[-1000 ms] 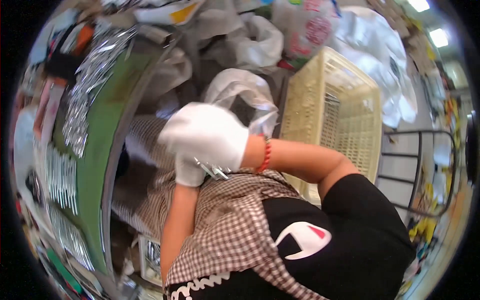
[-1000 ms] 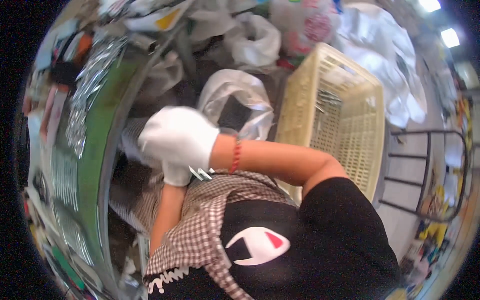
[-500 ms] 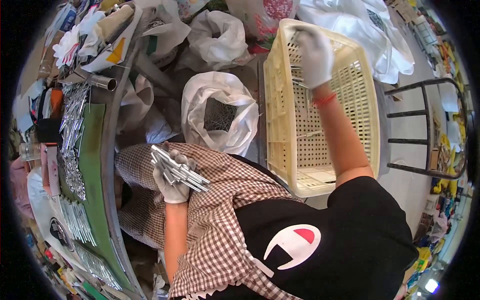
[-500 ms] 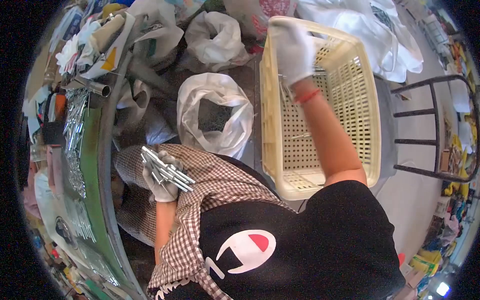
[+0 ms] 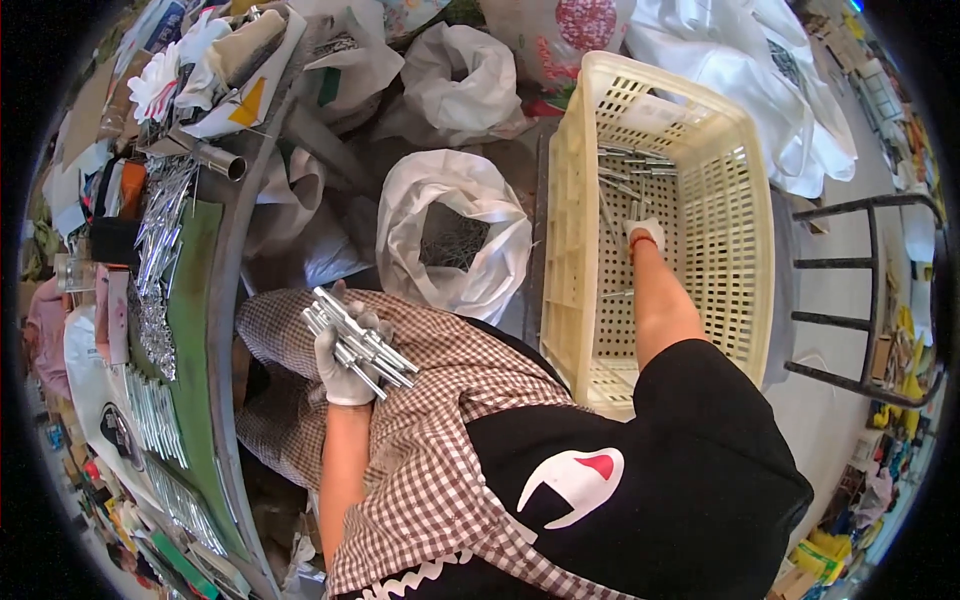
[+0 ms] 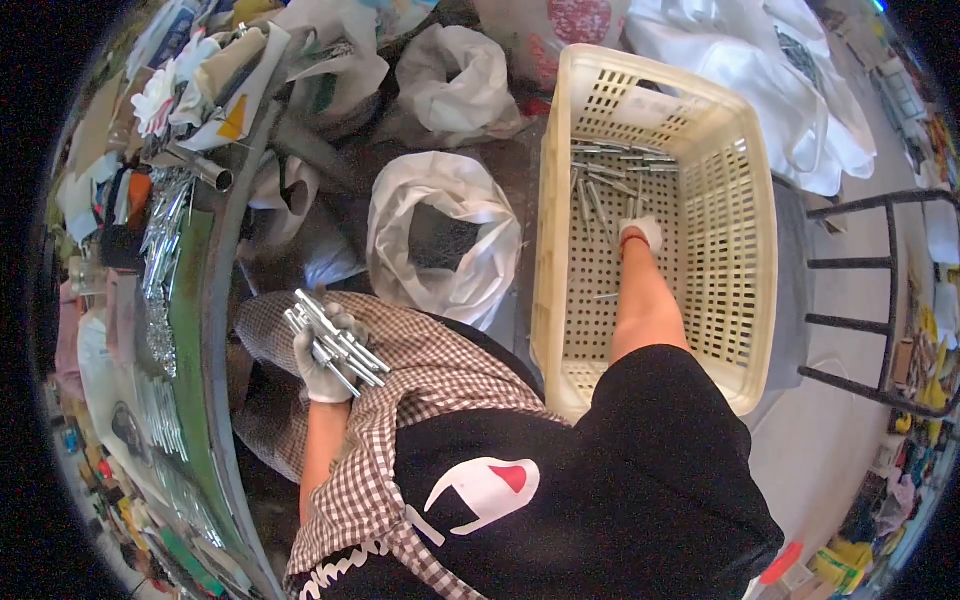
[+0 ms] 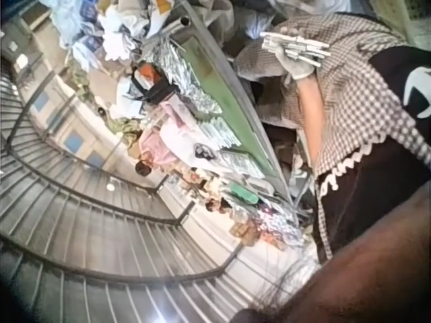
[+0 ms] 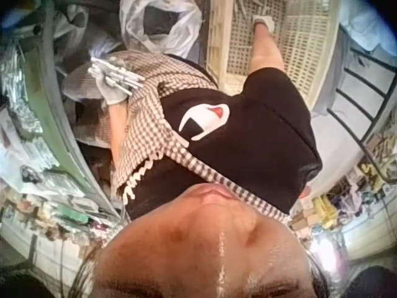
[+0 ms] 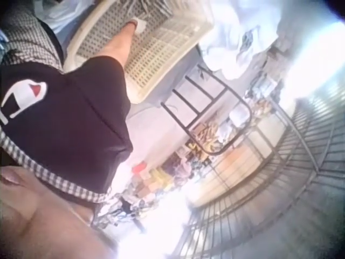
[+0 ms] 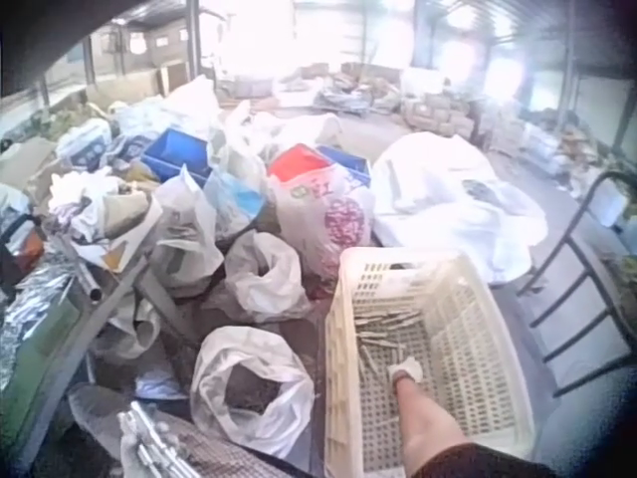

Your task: The worker is assembling small metal tubes and pins into a cluster component at a factory workbench.

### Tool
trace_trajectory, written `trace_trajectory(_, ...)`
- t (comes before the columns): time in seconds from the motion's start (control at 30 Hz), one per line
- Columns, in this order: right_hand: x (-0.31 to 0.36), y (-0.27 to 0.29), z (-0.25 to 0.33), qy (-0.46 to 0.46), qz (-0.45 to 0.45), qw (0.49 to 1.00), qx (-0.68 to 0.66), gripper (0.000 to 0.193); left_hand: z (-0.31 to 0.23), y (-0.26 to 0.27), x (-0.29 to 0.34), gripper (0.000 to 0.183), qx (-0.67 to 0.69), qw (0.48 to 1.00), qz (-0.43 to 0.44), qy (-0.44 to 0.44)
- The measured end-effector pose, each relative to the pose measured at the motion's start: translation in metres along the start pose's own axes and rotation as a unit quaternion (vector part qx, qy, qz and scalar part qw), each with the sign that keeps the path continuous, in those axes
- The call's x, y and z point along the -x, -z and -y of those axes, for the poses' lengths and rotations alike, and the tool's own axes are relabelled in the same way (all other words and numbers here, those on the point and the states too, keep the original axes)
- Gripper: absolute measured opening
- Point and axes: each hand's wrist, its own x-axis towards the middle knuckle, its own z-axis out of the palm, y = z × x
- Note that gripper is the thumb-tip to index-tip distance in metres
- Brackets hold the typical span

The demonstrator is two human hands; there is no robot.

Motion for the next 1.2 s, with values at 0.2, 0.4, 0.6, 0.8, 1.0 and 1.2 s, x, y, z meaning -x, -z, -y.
trace_trajectory(0.2,-0.038,-0.021,-0.022,0.025,0.038,0.998,-0.038,0.054,-0.002,0.028,0.003,0.056,0.002,1.0,-0.006,0.003)
trace_trajectory(0.4,-0.077,0.063,-0.06,0.113,0.259,0.726,-0.627,0.029,-0.001,0.046,-0.008,0.053,0.091,0.994,0.011,0.058)
trace_trajectory(0.6,0.202,0.201,0.147,0.292,0.149,0.75,-0.574,0.022,-0.006,0.037,0.008,0.052,0.181,0.983,0.012,0.018)
trace_trajectory(0.8,0.397,0.135,0.179,0.487,0.403,0.738,-0.237,0.019,-0.009,0.043,0.009,0.055,0.22,0.972,0.083,-0.008)
trace_trajectory(1.0,0.443,0.076,0.175,0.652,0.337,0.674,-0.087,0.025,-0.004,0.042,0.015,0.044,0.199,0.978,0.052,-0.021)
trace_trajectory(1.2,0.442,0.126,0.21,0.892,0.081,0.441,-0.048,0.023,0.0,0.051,0.014,0.05,0.171,0.982,0.078,-0.007)
